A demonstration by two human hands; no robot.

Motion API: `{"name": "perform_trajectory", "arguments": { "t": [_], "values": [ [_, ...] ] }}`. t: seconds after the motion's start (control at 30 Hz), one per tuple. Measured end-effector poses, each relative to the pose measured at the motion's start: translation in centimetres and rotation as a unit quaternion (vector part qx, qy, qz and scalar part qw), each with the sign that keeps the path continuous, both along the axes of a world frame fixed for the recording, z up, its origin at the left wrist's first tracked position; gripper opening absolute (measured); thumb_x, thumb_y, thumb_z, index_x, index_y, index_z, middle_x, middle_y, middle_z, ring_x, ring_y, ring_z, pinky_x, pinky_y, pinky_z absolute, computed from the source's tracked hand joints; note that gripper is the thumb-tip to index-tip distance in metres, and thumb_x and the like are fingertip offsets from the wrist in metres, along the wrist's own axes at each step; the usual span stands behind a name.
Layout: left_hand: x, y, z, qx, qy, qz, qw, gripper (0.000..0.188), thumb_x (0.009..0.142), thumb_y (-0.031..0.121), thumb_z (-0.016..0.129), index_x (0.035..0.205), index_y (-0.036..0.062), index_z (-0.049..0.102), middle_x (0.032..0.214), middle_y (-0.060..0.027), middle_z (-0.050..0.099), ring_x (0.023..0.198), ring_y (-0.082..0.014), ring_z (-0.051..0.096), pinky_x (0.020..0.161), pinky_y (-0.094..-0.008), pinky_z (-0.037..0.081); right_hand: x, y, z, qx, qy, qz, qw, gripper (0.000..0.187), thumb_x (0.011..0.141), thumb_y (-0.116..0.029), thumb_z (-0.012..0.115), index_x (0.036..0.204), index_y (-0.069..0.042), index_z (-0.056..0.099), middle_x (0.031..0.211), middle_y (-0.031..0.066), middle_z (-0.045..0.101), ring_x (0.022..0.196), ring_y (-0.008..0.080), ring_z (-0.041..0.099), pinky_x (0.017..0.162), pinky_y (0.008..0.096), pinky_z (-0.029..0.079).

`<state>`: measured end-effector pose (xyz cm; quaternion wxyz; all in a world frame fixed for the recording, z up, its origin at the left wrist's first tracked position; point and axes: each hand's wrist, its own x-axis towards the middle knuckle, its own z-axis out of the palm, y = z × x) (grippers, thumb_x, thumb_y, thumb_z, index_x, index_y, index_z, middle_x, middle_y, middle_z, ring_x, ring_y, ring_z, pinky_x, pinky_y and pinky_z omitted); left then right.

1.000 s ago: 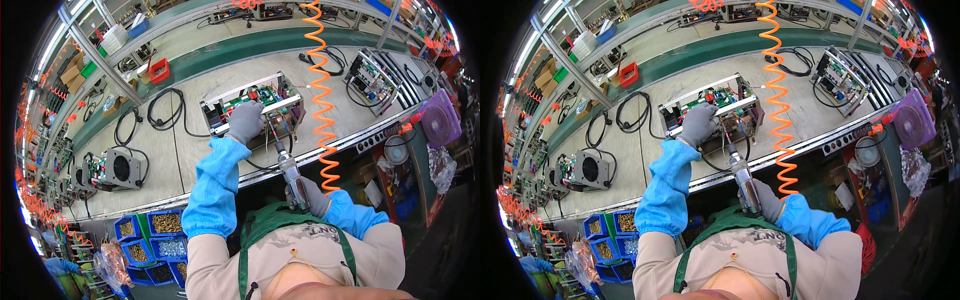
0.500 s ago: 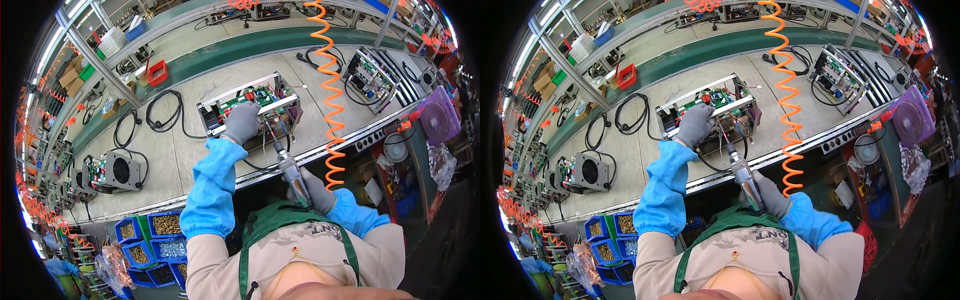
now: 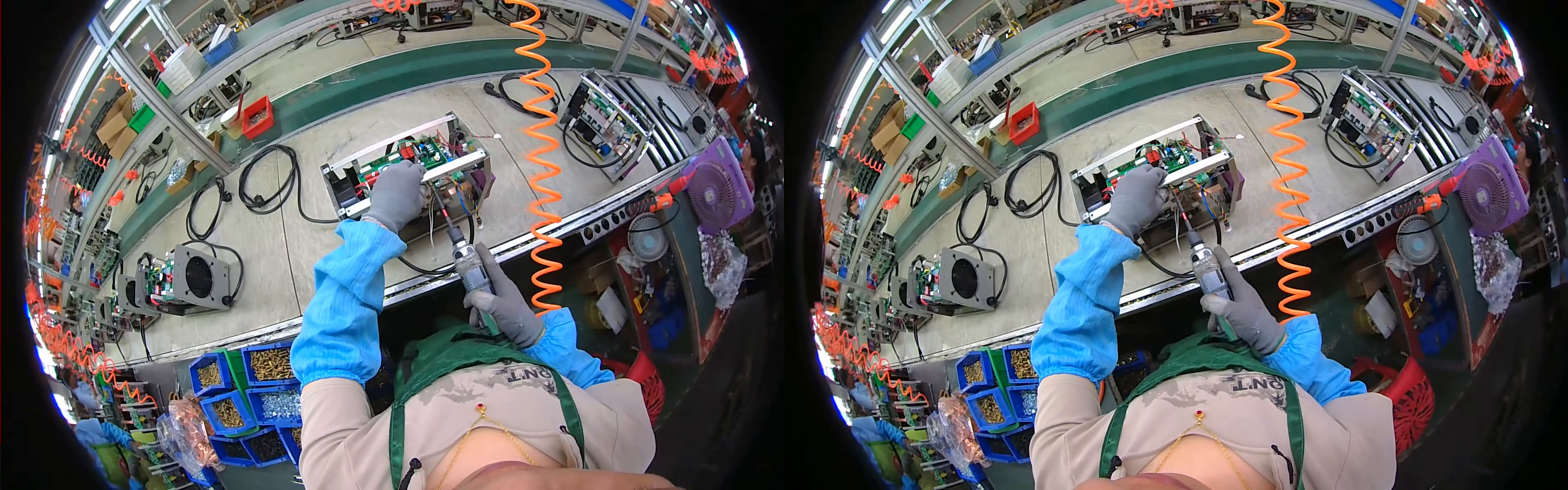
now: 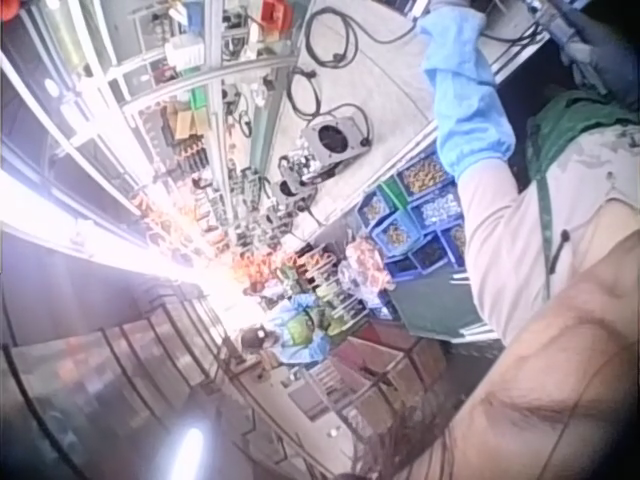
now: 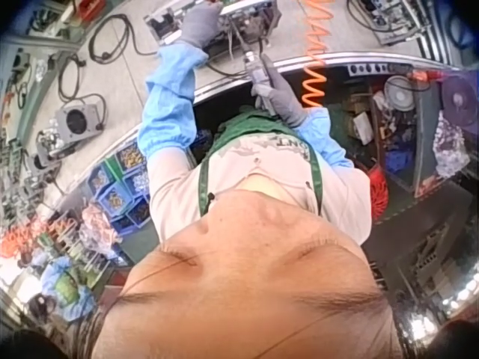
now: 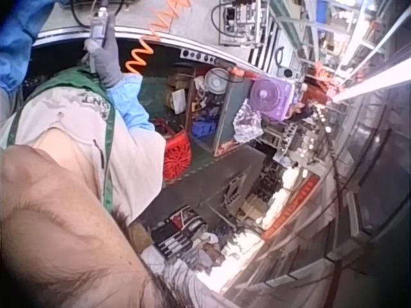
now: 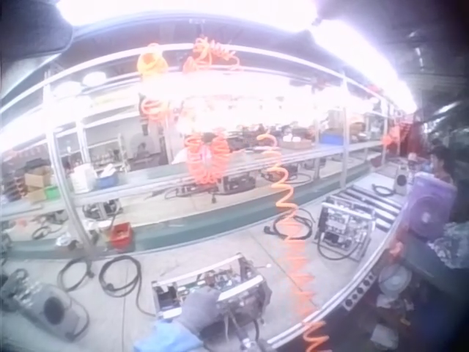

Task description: Assembling components and securing the metal casing of an electronic unit using an electric screwdriver.

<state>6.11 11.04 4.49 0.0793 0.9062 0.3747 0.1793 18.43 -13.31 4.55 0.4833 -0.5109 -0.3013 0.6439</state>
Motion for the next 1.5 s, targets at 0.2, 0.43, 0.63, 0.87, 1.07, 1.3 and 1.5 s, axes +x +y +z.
{"name": "perform_trajectory", "arguments": {
  "t": [0.2,0.43,0.63,0.87,1.07,1.3,1.5],
  "values": [
    [0.1,0.1,-0.1,-0.003,0.017,0.013,1.0,0.023,0.076,0.012,0.062,0.098,0.0063,0.065,0.093,-0.0141,0.062,0.087,-0.0329,0.062,0.077,-0.0427,0.05,0.2,0.0,0.9,0.001,-0.072,0.017,0.997,0.096,0.074,-0.022,0.061,0.152,-0.016,0.006,0.083,0.0116,0.058,0.057,0.0162,0.057,0.054,0.0276,0.048],
    [0.2,0.2,0.1,-0.012,0.035,0.012,0.999,0.021,0.078,0.016,0.062,0.097,0.0067,0.064,0.097,-0.0136,0.062,0.091,-0.0313,0.062,0.08,-0.0419,0.052,0.2,0.0,0.9,0.003,-0.067,0.021,0.997,0.093,0.077,-0.021,0.064,0.151,-0.016,0.01,0.093,0.0104,0.056,0.059,0.0146,0.056,0.055,0.0282,0.047],
    [0.4,-0.8,0.7,-0.029,0.055,0.025,0.998,0.022,0.077,0.011,0.061,0.098,0.0058,0.063,0.101,-0.0141,0.061,0.093,-0.0335,0.061,0.081,-0.0421,0.051,0.3,0.3,0.7,0.005,-0.055,0.009,0.998,0.086,0.08,-0.025,0.058,0.151,-0.013,0.01,0.089,0.0116,0.057,0.059,0.0157,0.057,0.053,0.0285,0.048],
    [0.8,-9.1,-0.1,0.059,-0.001,-0.351,0.934,0.047,0.062,0.009,0.068,0.108,0.0131,0.059,0.101,-0.0075,0.056,0.102,-0.0268,0.053,0.101,-0.0443,0.034,0.5,0.4,0.3,-0.024,0.032,-0.021,0.999,0.059,0.092,-0.034,0.045,0.142,-0.009,0.029,0.088,0.0114,0.059,0.061,0.0162,0.06,0.051,0.0286,0.05],
    [1.2,-8.1,-1.0,-0.008,-0.018,-0.386,0.922,0.035,0.059,0.007,0.069,0.092,0.0188,0.063,0.09,-0.0019,0.057,0.101,-0.0223,0.054,0.108,-0.0424,0.025,2.6,-2.5,-2.6,-0.101,0.212,0.007,0.972,0.034,0.095,-0.03,0.045,0.11,-0.002,0.056,0.087,0.0078,0.061,0.078,0.0148,0.06,0.071,0.0309,0.05],
    [1.3,-7.7,-0.7,-0.053,-0.056,-0.395,0.915,0.036,0.057,0.01,0.072,0.091,0.0186,0.063,0.09,-0.0024,0.057,0.101,-0.0247,0.054,0.108,-0.0449,0.026,4.0,-3.7,-4.1,-0.016,0.213,0.083,0.973,0.031,0.081,-0.008,0.064,0.109,0.003,0.061,0.091,0.0041,0.064,0.086,0.0102,0.06,0.077,0.023,0.048],
    [1.0,-7.6,-0.3,-0.047,-0.045,-0.393,0.917,0.036,0.057,0.011,0.072,0.091,0.0182,0.063,0.09,-0.0035,0.057,0.099,-0.0251,0.054,0.108,-0.0457,0.026,4.6,-2.7,-4.2,-0.002,-0.02,0.121,0.992,0.032,0.079,-0.005,0.069,0.109,0.002,0.062,0.098,0.0069,0.066,0.084,0.0119,0.063,0.077,0.0264,0.05]
  ]
}}
